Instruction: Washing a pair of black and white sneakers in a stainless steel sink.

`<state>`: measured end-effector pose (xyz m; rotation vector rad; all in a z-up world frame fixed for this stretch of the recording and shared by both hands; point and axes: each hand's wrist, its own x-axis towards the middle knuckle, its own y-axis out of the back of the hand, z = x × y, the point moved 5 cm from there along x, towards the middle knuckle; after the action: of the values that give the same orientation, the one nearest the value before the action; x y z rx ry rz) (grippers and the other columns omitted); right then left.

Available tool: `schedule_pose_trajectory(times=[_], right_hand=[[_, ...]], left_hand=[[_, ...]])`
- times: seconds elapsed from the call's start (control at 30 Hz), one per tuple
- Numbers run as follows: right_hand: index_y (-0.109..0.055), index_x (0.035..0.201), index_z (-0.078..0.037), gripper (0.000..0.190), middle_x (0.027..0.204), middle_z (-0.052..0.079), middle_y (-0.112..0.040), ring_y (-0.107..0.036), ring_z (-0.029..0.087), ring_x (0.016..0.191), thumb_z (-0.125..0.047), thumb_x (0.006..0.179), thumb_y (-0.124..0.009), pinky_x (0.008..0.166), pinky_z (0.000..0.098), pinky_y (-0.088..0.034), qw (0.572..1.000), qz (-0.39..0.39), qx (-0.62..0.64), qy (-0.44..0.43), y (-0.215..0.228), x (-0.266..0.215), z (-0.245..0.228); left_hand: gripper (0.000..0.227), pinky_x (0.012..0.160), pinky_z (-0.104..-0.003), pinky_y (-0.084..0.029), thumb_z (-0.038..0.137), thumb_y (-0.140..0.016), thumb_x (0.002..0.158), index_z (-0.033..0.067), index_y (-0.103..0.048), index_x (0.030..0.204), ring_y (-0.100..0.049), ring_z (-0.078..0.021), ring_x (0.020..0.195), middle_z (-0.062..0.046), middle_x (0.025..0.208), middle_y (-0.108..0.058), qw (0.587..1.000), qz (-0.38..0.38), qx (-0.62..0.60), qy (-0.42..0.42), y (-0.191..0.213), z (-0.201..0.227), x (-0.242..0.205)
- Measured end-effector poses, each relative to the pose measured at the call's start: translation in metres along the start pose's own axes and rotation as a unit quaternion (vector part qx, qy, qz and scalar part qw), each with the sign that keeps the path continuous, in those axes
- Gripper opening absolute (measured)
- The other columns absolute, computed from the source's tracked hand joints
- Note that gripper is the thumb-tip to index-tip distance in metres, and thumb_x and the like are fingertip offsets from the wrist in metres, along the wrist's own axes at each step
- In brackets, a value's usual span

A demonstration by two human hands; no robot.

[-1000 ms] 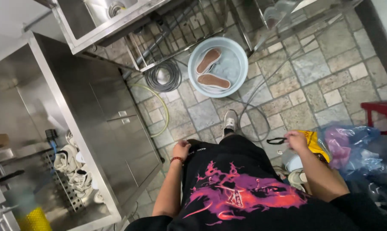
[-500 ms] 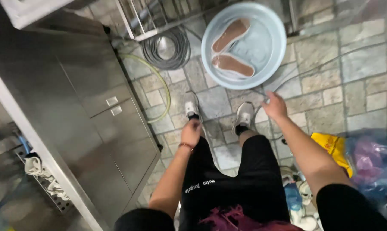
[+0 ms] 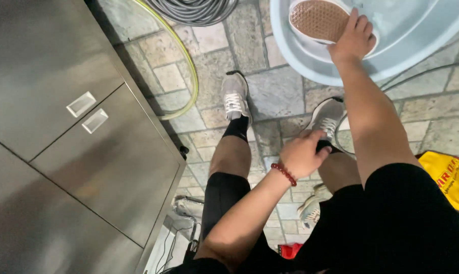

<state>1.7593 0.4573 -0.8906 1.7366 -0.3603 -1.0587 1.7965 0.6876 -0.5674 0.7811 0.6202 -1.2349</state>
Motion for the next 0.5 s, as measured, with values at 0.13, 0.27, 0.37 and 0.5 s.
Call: schedule_pose_trajectory(times=[0.13, 0.27, 0.37, 0.5], right_hand=[[-0.038, 0.153, -0.015, 0.109, 0.146, 0.016, -0.046, -0.042, 0.041, 0.134, -0.041, 0.065, -0.098, 0.095, 0.0649, -0.037, 0.998, -0.059, -0.001, -0.01, 0.022, 0.011, 0.013], [-0.056, 0.142, -0.011, 0.097, 0.136, 0.015, -0.061, -0.058, 0.042, 0.121, -0.036, 0.06, -0.101, 0.092, 0.0571, -0.048, 0.995, -0.066, 0.056, 0.049, 0.047, 0.02, 0.018], [-0.059, 0.135, -0.002, 0.091, 0.129, 0.019, -0.067, -0.065, 0.041, 0.117, -0.034, 0.063, -0.104, 0.096, 0.0485, -0.053, 0.975, 0.004, 0.153, 0.159, 0.08, -0.003, 0.022], [-0.059, 0.131, 0.0, 0.081, 0.131, 0.018, -0.071, -0.069, 0.035, 0.123, -0.026, 0.068, -0.102, 0.104, 0.0435, -0.055, 0.963, -0.016, 0.24, 0.121, 0.13, -0.028, 0.031]], left_hand=[[0.039, 0.082, -0.051, -0.055, 0.038, -0.068, 0.088, 0.0135, -0.066, 0.119, -0.07, -0.0414, 0.097, -0.019, 0.111, -0.071, 0.998, 0.039, 0.001, -0.051, -0.004, -0.002, -0.004], [0.04, 0.081, -0.051, -0.056, 0.037, -0.068, 0.089, 0.0136, -0.066, 0.121, -0.071, -0.042, 0.09, -0.021, 0.109, -0.072, 1.0, 0.015, -0.001, -0.027, -0.006, 0.005, 0.003], [0.042, 0.08, -0.052, -0.055, 0.037, -0.064, 0.092, 0.0141, -0.064, 0.127, -0.071, -0.0414, 0.091, -0.02, 0.101, -0.075, 0.999, -0.044, -0.015, 0.013, -0.007, 0.008, 0.009], [0.04, 0.079, -0.052, -0.055, 0.036, -0.064, 0.091, 0.0129, -0.065, 0.124, -0.071, -0.0409, 0.089, -0.019, 0.104, -0.075, 0.999, 0.003, -0.04, -0.012, -0.013, 0.006, 0.014]])
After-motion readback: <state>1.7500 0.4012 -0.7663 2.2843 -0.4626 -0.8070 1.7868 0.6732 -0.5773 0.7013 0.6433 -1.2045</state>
